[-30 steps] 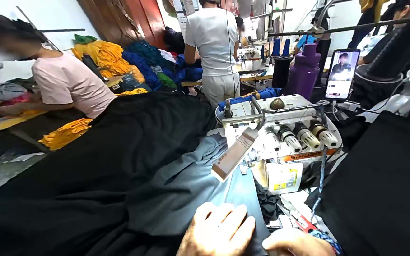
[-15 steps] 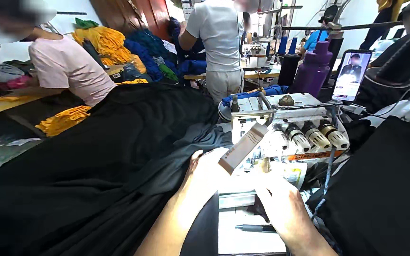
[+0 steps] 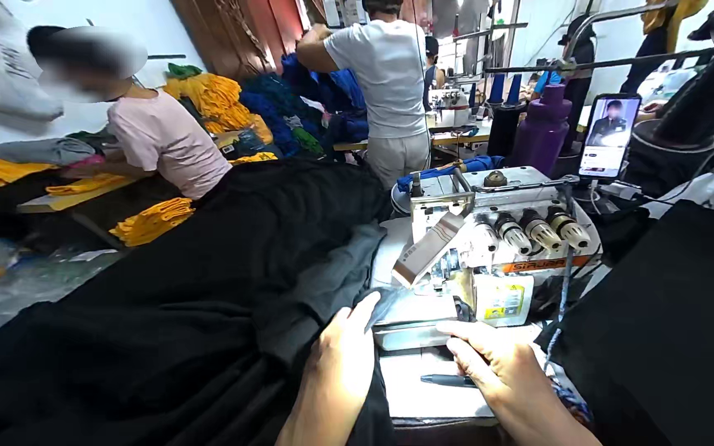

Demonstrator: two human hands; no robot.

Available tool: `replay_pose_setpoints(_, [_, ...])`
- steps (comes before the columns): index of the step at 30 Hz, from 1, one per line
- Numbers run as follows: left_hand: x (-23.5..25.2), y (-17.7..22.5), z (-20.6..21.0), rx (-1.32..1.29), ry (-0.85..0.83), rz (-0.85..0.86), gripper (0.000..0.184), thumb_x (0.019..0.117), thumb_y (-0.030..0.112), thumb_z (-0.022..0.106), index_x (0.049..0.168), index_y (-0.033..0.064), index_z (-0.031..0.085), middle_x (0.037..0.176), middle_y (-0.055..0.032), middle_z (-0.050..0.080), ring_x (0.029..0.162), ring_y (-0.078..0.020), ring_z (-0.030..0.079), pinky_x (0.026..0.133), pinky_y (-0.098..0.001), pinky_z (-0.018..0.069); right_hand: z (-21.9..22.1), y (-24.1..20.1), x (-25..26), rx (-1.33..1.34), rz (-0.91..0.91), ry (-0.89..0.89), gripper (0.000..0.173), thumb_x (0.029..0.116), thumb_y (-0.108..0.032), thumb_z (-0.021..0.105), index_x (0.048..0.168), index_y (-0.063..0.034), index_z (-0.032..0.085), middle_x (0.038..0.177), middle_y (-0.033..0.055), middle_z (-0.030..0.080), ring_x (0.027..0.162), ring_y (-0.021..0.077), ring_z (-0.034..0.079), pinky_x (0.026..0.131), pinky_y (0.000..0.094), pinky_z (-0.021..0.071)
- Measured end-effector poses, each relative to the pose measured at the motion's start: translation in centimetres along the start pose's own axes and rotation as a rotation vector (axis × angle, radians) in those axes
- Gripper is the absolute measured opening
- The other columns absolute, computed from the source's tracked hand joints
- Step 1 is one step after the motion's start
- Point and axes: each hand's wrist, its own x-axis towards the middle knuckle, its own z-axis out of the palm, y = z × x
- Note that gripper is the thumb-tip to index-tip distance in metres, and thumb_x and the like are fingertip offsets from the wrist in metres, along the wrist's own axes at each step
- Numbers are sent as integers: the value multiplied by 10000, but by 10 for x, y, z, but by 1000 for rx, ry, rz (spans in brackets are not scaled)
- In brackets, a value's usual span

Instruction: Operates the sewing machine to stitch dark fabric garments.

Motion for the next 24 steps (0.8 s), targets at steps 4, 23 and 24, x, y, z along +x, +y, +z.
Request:
replay_pose_setpoints(4, [-30, 30, -26, -34, -204, 16, 474, 846, -54, 589, 1286, 66, 718, 910, -187, 720, 778, -344, 720, 686, -502, 583, 5, 0, 3, 12, -147, -60, 390, 1051, -328, 515, 1242, -67, 732, 923, 68, 732, 763, 89, 670, 712, 219, 557])
replay_pose_setpoints(23, [-70, -82, -18, -1029, 536, -137, 460, 1058, 47, 196, 1095, 8, 652, 1061, 55, 756, 1038, 4, 681, 933, -223, 551, -18, -24, -31, 222, 67, -254, 238, 1010, -110, 569, 1004, 51, 744, 878, 160, 742, 775, 209, 722, 749, 354, 584])
replay_pose_setpoints(24, [-77, -87, -24, -996, 585, -217, 449, 1063, 39, 181, 1062, -36, 624, 1031, 28, 756, 1024, 8, 683, 937, -212, 549, -12, -29, -35, 253, 43, -303, 229, 1005, -105, 581, 998, 55, 745, 872, 169, 744, 780, 223, 730, 756, 366, 587])
